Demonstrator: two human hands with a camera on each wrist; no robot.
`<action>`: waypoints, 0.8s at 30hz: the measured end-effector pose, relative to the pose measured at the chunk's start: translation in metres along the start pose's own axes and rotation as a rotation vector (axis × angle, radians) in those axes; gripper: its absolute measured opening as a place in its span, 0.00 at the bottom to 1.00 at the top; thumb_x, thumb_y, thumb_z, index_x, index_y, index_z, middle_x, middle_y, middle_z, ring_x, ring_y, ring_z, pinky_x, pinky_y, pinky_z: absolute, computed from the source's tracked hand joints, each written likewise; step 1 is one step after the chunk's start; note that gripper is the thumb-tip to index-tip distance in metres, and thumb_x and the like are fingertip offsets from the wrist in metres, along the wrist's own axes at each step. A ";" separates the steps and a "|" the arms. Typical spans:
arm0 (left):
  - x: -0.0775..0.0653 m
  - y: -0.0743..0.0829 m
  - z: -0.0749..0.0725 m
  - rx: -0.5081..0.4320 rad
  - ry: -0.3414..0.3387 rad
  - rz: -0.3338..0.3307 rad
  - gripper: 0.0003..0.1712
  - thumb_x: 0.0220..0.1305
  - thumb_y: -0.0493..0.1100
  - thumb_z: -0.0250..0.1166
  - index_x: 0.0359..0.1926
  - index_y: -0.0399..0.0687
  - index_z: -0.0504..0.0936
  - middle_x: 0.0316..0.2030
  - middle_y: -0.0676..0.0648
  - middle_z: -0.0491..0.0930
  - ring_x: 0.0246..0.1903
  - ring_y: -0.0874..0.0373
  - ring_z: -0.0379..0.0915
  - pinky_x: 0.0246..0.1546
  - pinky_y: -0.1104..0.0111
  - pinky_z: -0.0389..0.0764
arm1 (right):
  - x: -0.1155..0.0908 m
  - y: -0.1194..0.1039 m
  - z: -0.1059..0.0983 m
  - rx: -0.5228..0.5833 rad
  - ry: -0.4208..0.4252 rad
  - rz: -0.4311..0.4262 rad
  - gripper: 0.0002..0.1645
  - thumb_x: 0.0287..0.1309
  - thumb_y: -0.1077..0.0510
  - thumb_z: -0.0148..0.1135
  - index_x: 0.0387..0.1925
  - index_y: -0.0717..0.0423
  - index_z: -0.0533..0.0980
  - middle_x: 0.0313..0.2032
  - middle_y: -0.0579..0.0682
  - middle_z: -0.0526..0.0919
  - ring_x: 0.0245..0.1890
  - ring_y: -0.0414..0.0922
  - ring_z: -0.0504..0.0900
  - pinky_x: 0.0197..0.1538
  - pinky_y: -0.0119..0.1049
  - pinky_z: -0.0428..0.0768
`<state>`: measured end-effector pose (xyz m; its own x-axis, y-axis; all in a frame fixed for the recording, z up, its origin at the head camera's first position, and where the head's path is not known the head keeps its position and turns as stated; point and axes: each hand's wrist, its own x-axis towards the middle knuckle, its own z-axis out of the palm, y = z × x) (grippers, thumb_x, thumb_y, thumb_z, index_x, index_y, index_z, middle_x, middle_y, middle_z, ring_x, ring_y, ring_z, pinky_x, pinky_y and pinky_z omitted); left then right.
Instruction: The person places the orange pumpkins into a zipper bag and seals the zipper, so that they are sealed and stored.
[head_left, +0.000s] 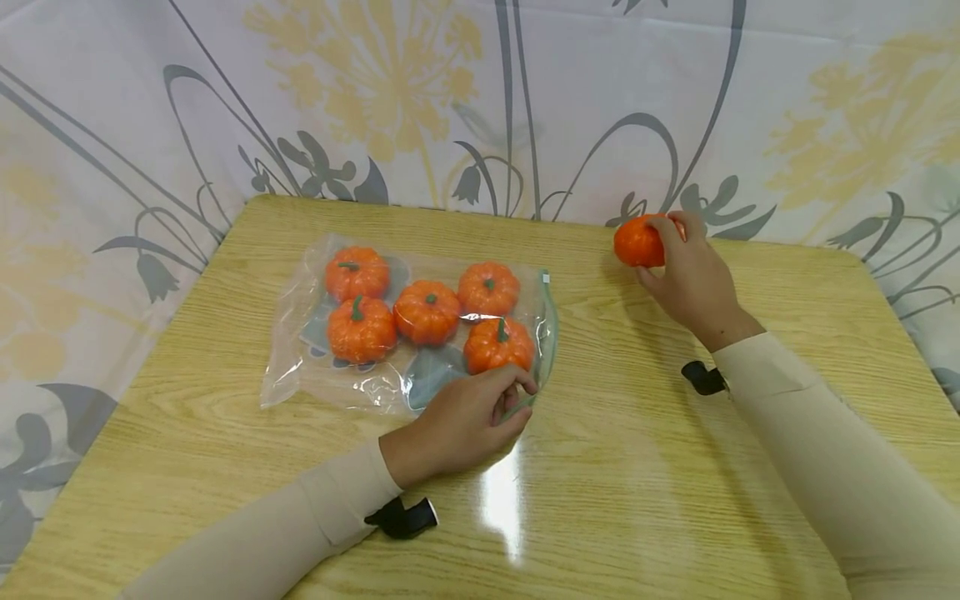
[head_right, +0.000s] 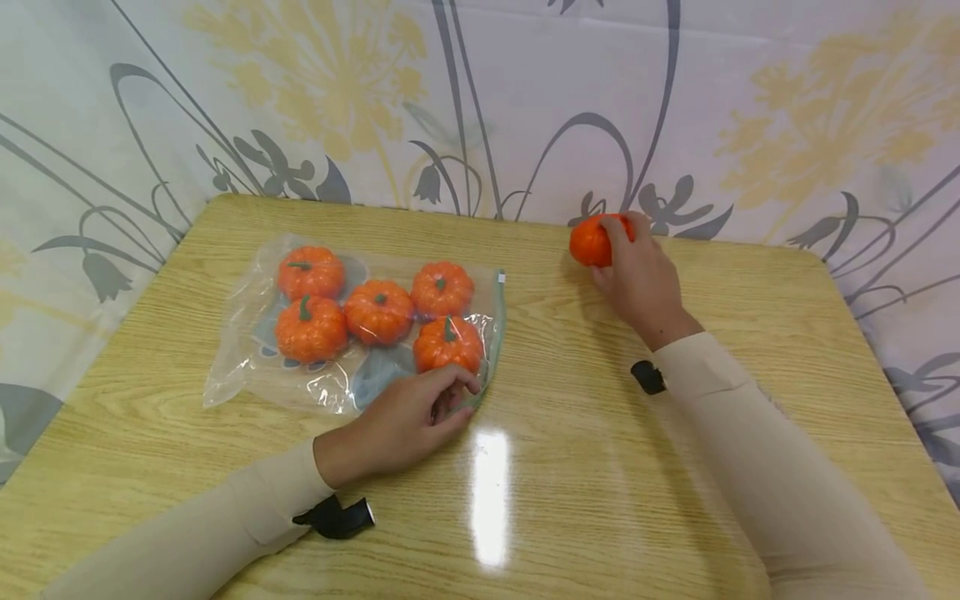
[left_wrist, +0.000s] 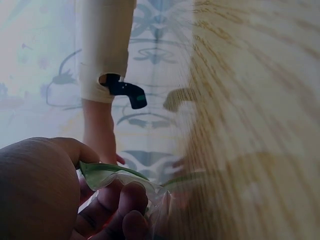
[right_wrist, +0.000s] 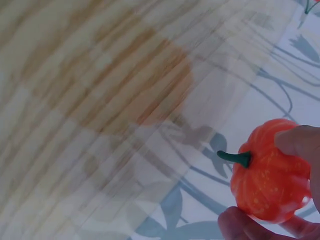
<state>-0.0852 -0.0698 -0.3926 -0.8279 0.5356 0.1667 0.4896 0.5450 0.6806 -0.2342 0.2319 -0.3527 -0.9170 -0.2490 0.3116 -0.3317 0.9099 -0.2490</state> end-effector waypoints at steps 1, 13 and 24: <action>0.000 0.000 0.000 0.001 -0.001 0.000 0.11 0.67 0.45 0.64 0.49 0.53 0.77 0.28 0.58 0.73 0.23 0.70 0.64 0.27 0.76 0.70 | -0.001 -0.001 0.000 0.008 -0.002 0.004 0.35 0.57 0.60 0.67 0.64 0.62 0.66 0.63 0.68 0.64 0.39 0.68 0.80 0.40 0.63 0.81; -0.001 -0.001 0.001 0.009 0.003 -0.002 0.11 0.67 0.45 0.64 0.49 0.54 0.77 0.27 0.58 0.72 0.23 0.69 0.64 0.27 0.76 0.69 | -0.020 -0.024 -0.003 0.187 0.003 0.057 0.37 0.58 0.59 0.68 0.66 0.63 0.64 0.62 0.69 0.64 0.48 0.68 0.76 0.51 0.65 0.78; 0.000 -0.001 0.001 0.007 -0.002 -0.001 0.11 0.67 0.46 0.64 0.50 0.54 0.77 0.27 0.58 0.72 0.23 0.69 0.64 0.26 0.76 0.70 | -0.038 -0.045 -0.002 0.382 0.001 0.104 0.39 0.60 0.57 0.67 0.68 0.64 0.63 0.64 0.66 0.66 0.56 0.60 0.71 0.51 0.58 0.78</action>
<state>-0.0851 -0.0699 -0.3937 -0.8277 0.5366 0.1643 0.4906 0.5498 0.6761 -0.1836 0.2010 -0.3520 -0.9500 -0.1612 0.2673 -0.2953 0.7413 -0.6027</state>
